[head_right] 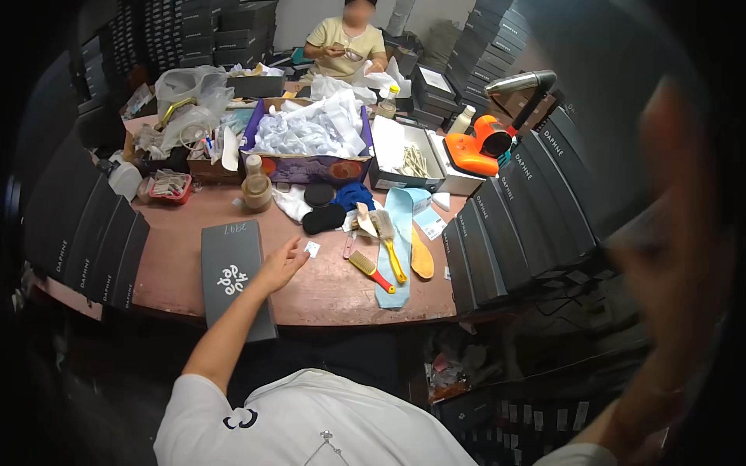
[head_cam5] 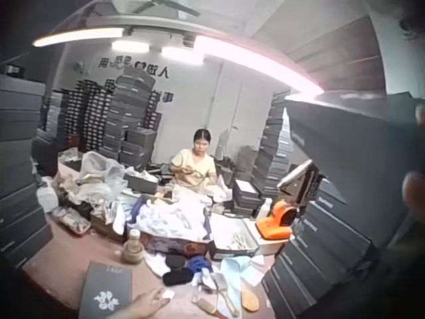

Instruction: Clean shoes with a brush, wrap them in tissue paper, and place them into shoe boxes.

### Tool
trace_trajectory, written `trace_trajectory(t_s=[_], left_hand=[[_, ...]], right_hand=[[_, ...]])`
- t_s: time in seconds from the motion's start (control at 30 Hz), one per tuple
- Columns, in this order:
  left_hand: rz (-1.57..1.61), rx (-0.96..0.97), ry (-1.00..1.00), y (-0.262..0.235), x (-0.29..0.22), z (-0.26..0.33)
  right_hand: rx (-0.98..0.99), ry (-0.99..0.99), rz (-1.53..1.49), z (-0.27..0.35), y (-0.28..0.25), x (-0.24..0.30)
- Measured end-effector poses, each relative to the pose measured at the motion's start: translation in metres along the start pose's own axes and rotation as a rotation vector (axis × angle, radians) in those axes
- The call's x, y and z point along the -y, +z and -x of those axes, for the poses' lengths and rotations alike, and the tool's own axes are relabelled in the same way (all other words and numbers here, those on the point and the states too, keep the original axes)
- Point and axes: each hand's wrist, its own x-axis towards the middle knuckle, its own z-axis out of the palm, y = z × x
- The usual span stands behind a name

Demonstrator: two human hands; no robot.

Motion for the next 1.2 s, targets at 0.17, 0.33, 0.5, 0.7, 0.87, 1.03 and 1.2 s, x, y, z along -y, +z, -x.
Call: trace_trajectory(t_s=[0.17, 0.33, 0.5, 0.7, 0.87, 1.03, 1.2], left_hand=[[1.694, 0.05, -0.119, 0.013, -0.06, 0.045], [1.224, -0.272, -0.27, 0.05, 0.025, 0.038], [1.102, -0.142, -0.356, 0.041, 0.045, 0.05], [0.755, -0.356, -0.375, 0.054, 0.05, 0.078], [0.199, -0.19, -0.304, 0.066, 0.022, 0.12], [0.307, -0.252, -0.277, 0.045, 0.036, 0.108], [0.231, -0.221, -0.363, 0.028, 0.025, 0.094]], right_hand=[[-0.124, -0.24, -0.598, 0.031, 0.127, 0.163], [-0.152, -0.253, -0.861, 0.142, 0.243, 0.32], [0.211, -0.325, -1.107, 0.165, 0.277, 0.377], [0.226, 0.245, -1.315, 0.162, 0.308, 0.292], [0.44, 1.015, -1.139, 0.223, 0.417, 0.21], [0.397, 0.908, -0.88, 0.227, 0.513, 0.182], [0.601, 0.873, -0.641, 0.203, 0.539, 0.215]])
